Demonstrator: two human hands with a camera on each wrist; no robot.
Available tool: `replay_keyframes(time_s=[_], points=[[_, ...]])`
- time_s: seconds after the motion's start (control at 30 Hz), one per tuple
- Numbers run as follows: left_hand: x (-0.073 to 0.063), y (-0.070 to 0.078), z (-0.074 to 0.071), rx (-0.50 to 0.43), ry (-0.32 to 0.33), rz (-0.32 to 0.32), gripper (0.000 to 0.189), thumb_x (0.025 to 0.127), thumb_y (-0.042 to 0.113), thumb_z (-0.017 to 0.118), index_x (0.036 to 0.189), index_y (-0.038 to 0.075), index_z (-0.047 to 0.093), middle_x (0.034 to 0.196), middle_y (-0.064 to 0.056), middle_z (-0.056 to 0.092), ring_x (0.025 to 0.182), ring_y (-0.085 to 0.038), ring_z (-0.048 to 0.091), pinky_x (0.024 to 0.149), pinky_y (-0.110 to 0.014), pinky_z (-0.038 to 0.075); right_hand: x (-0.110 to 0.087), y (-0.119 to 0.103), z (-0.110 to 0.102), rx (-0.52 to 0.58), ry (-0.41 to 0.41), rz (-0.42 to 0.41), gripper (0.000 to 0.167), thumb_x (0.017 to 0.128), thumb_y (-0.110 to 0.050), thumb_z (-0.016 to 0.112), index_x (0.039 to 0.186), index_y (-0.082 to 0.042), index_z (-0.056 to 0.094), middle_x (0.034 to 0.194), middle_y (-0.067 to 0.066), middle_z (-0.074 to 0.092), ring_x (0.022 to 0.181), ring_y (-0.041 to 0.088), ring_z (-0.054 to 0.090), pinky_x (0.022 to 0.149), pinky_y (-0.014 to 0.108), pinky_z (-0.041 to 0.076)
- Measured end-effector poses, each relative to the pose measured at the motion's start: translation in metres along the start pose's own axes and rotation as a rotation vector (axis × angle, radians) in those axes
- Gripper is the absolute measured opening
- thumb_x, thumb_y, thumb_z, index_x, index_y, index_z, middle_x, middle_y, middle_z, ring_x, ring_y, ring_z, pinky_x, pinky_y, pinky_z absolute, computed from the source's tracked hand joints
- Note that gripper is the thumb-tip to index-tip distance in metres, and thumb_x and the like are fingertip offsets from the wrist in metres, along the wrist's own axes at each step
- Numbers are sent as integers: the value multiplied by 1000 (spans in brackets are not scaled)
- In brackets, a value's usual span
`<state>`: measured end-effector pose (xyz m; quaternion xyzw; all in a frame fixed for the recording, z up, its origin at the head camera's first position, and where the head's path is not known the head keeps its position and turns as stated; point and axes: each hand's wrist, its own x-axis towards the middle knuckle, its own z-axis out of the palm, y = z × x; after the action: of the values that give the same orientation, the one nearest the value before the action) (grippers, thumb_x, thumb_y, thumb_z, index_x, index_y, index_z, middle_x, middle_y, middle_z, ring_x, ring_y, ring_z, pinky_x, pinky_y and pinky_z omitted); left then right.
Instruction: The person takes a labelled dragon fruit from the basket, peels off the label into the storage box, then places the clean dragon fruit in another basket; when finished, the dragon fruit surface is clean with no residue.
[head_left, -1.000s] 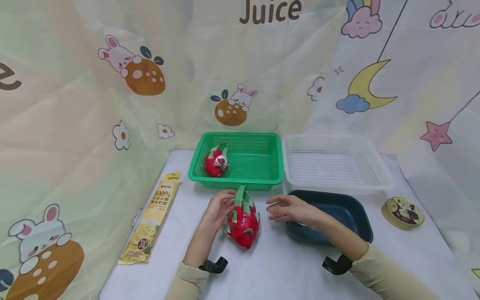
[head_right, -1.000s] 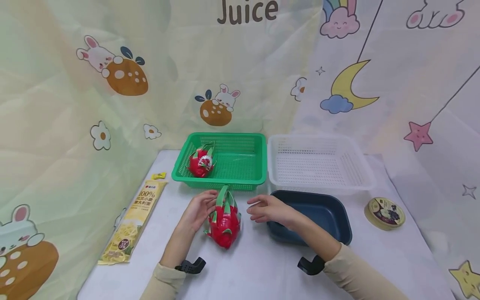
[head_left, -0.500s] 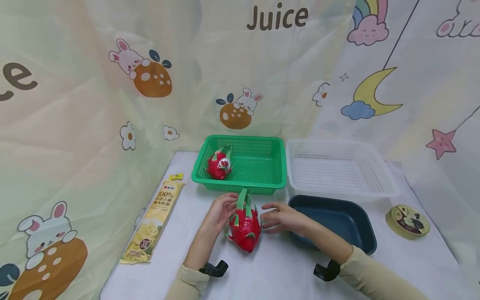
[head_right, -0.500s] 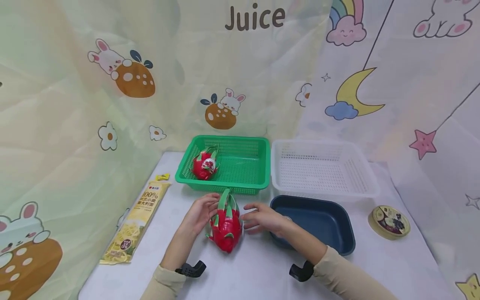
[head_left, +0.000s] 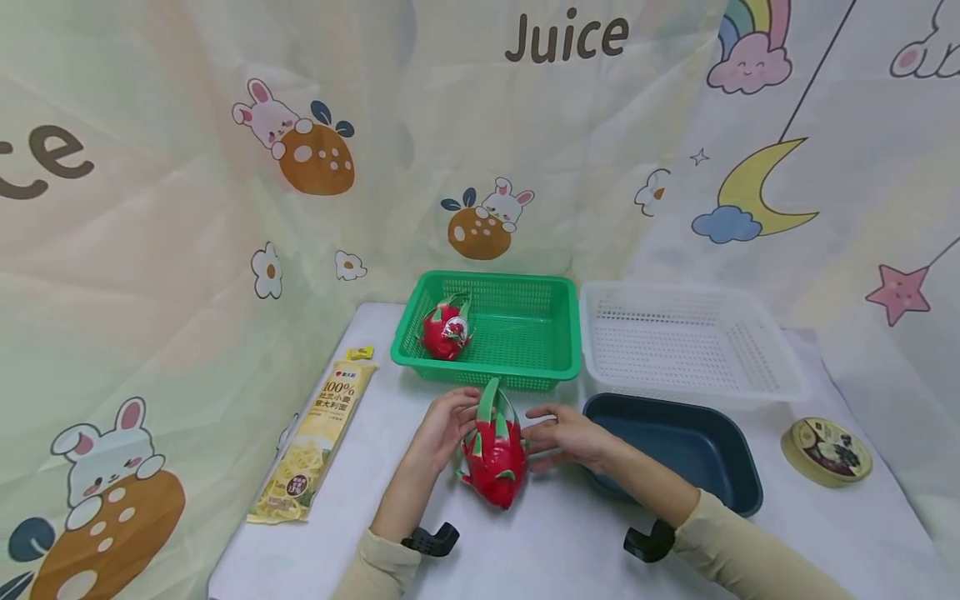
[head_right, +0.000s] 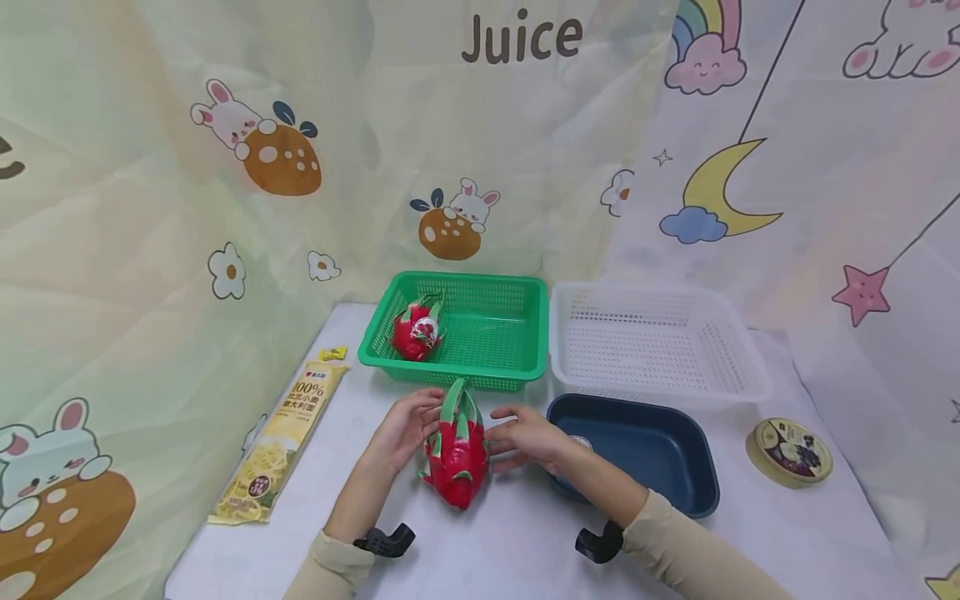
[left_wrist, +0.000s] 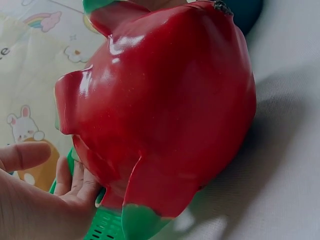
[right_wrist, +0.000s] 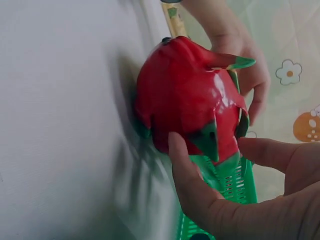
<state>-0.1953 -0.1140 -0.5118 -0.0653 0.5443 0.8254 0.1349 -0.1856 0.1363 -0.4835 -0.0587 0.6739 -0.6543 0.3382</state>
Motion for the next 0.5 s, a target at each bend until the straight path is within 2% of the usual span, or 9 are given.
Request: replay_keyframes(time_s=[0.2,0.5], points=[[0,0,0,3,-3,3,28,104,10,51,127,-6,56,114,-9,71,105,-24,73,92,-31,59,1,-1,0,6,2,-1,58,101,-5,62,149,12,34,123,25,67,112,42,70,91,62,56],[-4,2,-3,13,-17,-9,37,104,12,56,135,-9,51,117,-9,67,100,-19,72,90,-29,60,5,5,-2,12,-32,-5,57,95,4,65,145,16,39,114,24,72,101,32,74,92,63,55]])
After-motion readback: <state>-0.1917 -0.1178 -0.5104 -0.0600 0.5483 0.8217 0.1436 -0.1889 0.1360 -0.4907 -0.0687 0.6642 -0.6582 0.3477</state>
